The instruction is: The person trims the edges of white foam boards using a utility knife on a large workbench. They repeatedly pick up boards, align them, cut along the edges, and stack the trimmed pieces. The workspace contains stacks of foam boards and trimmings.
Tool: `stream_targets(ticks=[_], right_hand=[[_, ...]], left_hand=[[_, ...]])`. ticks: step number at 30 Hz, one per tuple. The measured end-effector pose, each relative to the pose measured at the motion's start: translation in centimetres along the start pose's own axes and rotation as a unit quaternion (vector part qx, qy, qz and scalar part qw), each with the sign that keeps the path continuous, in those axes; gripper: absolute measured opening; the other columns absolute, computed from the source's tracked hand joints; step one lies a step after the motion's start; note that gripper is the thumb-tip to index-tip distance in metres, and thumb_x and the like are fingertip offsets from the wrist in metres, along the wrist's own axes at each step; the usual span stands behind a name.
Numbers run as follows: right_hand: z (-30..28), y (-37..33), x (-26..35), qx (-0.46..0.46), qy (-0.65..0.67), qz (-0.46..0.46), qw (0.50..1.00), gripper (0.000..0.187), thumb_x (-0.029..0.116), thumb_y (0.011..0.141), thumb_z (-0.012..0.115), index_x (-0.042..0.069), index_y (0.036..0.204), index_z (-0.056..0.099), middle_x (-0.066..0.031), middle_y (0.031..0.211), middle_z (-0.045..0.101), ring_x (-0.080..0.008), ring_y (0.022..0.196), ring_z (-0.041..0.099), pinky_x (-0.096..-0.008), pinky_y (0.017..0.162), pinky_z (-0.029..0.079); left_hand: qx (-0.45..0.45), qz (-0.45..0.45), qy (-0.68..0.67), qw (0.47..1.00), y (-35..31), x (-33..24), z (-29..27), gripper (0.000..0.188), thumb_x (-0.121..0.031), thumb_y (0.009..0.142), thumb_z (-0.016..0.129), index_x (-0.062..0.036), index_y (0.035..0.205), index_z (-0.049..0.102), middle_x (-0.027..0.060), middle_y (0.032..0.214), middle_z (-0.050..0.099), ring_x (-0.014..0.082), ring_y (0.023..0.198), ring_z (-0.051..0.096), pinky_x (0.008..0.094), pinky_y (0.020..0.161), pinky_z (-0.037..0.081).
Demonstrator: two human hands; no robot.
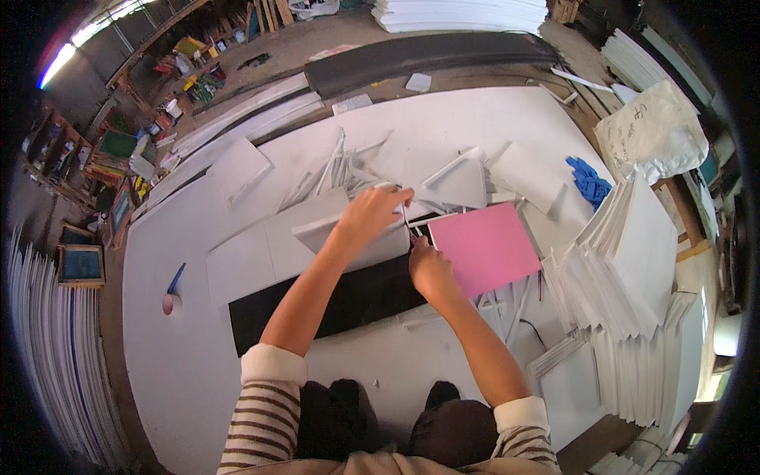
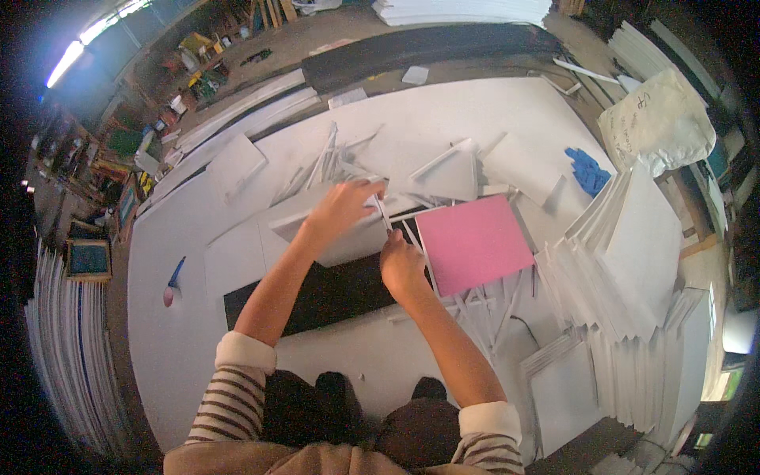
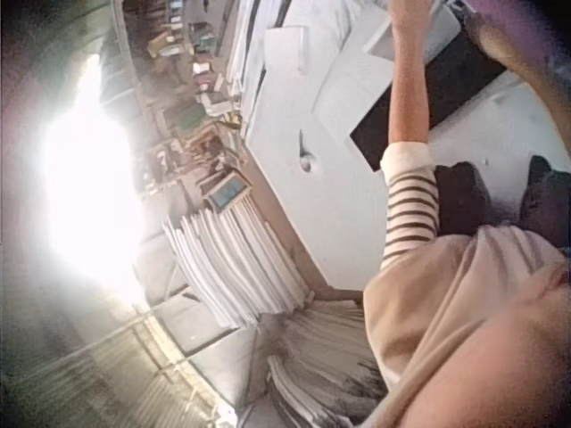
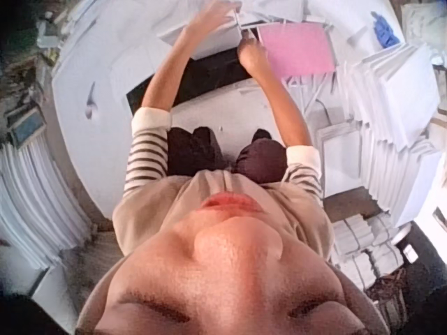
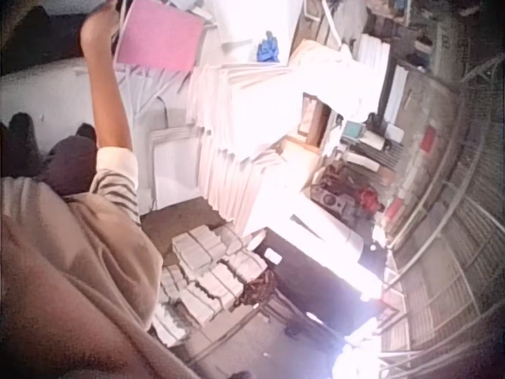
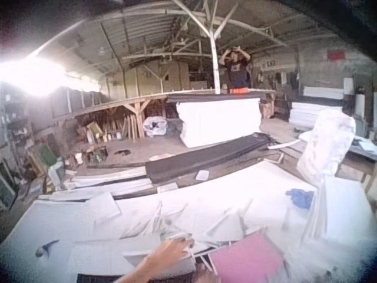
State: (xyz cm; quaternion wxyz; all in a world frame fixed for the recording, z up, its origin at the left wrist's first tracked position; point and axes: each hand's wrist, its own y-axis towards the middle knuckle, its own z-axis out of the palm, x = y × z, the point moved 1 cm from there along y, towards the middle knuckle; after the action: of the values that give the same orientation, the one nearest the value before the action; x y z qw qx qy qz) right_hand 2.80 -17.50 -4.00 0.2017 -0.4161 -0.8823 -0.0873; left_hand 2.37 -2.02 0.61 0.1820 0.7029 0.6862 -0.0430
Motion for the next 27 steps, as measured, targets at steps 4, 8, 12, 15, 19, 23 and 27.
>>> stream_targets(ticks=[4, 8, 12, 15, 19, 23, 27], right_hand=[[-0.2, -0.3, -0.5, 0.038, -0.005, 0.023, 0.999, 0.016, 0.015, 0.09, 0.032, 0.003, 0.09, 0.042, -0.0193, 0.074, 0.062, -0.0367, 0.074, 0.061, -0.0465, 0.064, 0.05], [0.3, 0.6, -0.2, 0.075, 0.008, 0.049, 0.996, 0.016, 0.016, 0.09, 0.033, 0.003, 0.096, 0.039, -0.0191, 0.08, 0.062, -0.0362, 0.078, 0.061, -0.0453, 0.066, 0.05], [1.8, 1.8, -0.7, 0.121, 0.014, 0.082, 0.989, 0.015, 0.017, 0.09, 0.034, 0.005, 0.098, 0.038, -0.0205, 0.087, 0.061, -0.0357, 0.083, 0.061, -0.0445, 0.069, 0.049], [2.6, 2.3, -0.9, 0.133, 0.028, 0.088, 0.987, 0.015, 0.016, 0.089, 0.034, 0.005, 0.098, 0.039, -0.021, 0.088, 0.061, -0.0354, 0.085, 0.06, -0.0442, 0.07, 0.049], [3.0, 2.4, -1.1, 0.147, 0.022, 0.098, 0.984, 0.021, 0.02, 0.091, 0.031, 0.002, 0.096, 0.041, -0.0222, 0.09, 0.061, -0.0375, 0.087, 0.059, -0.0451, 0.075, 0.047], [2.9, 2.2, -1.6, 0.137, 0.01, 0.08, 0.987, 0.021, 0.019, 0.091, 0.032, 0.002, 0.098, 0.042, -0.0216, 0.091, 0.06, -0.0371, 0.09, 0.058, -0.0442, 0.077, 0.047], [2.3, 1.5, -1.7, 0.144, 0.002, 0.078, 0.987, 0.025, 0.022, 0.092, 0.029, 0.004, 0.101, 0.043, -0.0211, 0.094, 0.06, -0.0371, 0.094, 0.057, -0.0444, 0.079, 0.046]], left_hand=[[0.013, 0.006, -0.031, 0.999, 0.4, -0.2, -0.2, 0.024, -0.013, 0.068, 0.064, -0.009, 0.089, 0.052, 0.0122, 0.082, 0.059, 0.0307, 0.079, 0.058, 0.0398, 0.067, 0.046], [-0.003, 0.012, -0.013, 1.0, 0.3, -0.2, 0.0, 0.022, -0.011, 0.069, 0.061, -0.0103, 0.087, 0.05, 0.01, 0.078, 0.059, 0.0287, 0.075, 0.059, 0.0387, 0.064, 0.047], [0.0, 0.011, -0.01, 1.0, 0.2, -0.6, -0.1, 0.022, -0.012, 0.07, 0.06, -0.0103, 0.089, 0.05, 0.0098, 0.078, 0.059, 0.0285, 0.073, 0.059, 0.0385, 0.064, 0.047], [0.024, -0.014, -0.001, 1.0, 0.0, -0.6, 0.0, 0.024, -0.015, 0.071, 0.061, -0.0113, 0.092, 0.052, 0.0108, 0.083, 0.06, 0.029, 0.075, 0.059, 0.0384, 0.066, 0.047], [0.039, -0.016, 0.015, 0.999, -0.2, -0.9, -0.1, 0.03, -0.014, 0.07, 0.063, -0.0123, 0.096, 0.049, 0.0106, 0.087, 0.06, 0.0292, 0.076, 0.06, 0.0383, 0.066, 0.048], [0.019, 0.016, 0.036, 0.999, -0.3, -1.3, -0.4, 0.036, -0.01, 0.067, 0.066, -0.0116, 0.096, 0.046, 0.0094, 0.089, 0.058, 0.0293, 0.077, 0.06, 0.0386, 0.064, 0.048], [0.013, 0.016, 0.053, 0.998, -0.2, -1.1, -0.2, 0.038, -0.01, 0.065, 0.068, -0.0106, 0.095, 0.045, 0.0083, 0.089, 0.058, 0.0291, 0.077, 0.06, 0.0385, 0.064, 0.048]])
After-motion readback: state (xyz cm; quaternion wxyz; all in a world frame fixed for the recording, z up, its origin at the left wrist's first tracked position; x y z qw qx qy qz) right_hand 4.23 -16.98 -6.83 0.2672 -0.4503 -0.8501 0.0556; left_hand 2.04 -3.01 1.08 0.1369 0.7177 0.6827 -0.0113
